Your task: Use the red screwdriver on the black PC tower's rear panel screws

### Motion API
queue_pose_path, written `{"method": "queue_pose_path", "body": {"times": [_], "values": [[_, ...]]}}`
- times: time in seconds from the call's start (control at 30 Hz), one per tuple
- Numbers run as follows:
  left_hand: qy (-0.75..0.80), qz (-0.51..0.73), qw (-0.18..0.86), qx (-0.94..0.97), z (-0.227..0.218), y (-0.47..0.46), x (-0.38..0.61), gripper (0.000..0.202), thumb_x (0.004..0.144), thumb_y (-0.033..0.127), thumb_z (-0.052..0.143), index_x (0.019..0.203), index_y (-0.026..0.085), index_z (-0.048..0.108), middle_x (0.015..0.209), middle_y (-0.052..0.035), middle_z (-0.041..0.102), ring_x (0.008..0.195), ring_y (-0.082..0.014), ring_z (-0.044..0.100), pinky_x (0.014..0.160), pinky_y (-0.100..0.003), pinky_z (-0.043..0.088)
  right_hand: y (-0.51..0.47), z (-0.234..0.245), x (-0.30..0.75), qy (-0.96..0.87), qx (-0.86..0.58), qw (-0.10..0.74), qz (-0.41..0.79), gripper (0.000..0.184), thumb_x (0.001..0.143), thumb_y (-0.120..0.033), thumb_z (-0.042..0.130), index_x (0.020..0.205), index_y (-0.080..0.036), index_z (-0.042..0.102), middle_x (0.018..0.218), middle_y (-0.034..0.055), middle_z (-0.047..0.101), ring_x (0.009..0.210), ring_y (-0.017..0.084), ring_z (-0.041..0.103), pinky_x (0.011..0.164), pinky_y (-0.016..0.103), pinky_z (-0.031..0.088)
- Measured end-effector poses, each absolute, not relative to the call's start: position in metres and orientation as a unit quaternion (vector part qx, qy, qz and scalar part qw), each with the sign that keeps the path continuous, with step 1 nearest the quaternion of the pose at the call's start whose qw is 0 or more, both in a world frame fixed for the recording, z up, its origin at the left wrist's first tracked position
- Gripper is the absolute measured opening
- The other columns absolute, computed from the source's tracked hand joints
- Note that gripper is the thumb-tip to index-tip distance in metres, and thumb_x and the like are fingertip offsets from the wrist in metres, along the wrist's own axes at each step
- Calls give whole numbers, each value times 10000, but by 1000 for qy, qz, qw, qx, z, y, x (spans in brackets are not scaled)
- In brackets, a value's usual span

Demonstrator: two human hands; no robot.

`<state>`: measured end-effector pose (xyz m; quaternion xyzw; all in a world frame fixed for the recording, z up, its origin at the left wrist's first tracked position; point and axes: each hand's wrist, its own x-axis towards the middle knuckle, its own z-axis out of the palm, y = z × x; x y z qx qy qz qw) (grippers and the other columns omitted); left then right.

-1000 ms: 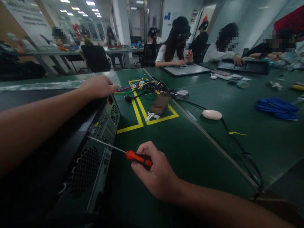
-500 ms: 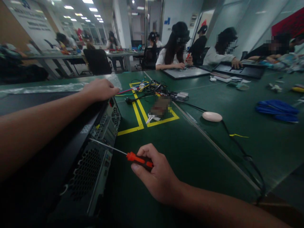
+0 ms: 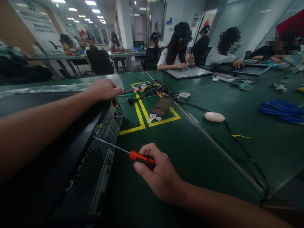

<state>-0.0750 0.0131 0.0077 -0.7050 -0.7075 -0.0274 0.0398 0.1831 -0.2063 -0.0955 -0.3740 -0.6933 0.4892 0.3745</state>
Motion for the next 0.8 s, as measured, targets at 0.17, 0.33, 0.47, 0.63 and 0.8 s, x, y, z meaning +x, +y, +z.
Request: {"method": "queue_pose_path", "body": {"times": [0.17,0.33,0.47,0.63,0.8], "values": [[-714,-43,35,-698,7,15,-76,659,805,674,462,1178,258,812,1178,-135,745,1161,-388,638,986,-492,500,-206,-93,185,-686,-378,382,490,103,895,-236,654,935,-216,561,732,-59,503,623,117,465,581,244,368],[-718,-45,35,-694,6,16,-77,629,806,653,483,1149,246,819,1158,-136,747,1147,-398,641,981,-488,497,-206,-94,183,-687,-386,395,474,72,910,-246,652,945,-196,614,754,-45,549,655,123,503,634,260,398],[-710,-33,40,-702,6,16,-76,655,887,621,424,1209,181,786,1200,-166,724,1132,-362,626,972,-485,485,-204,-96,182,-684,-377,409,471,97,959,-264,617,944,-180,662,780,-24,583,689,131,534,675,274,418],[-699,-12,52,-713,7,14,-75,661,936,571,384,1204,100,763,1203,-184,713,1083,-305,613,958,-436,475,-205,-97,181,-686,-361,411,480,132,990,-282,558,997,-181,644,783,-20,574,689,139,536,652,277,414],[-701,-14,48,-712,7,14,-74,639,932,578,377,1146,141,792,1155,-189,720,1080,-347,632,915,-455,481,-208,-99,181,-682,-363,406,488,246,852,-226,712,1012,-223,526,785,-60,540,626,117,490,586,251,380]]}}
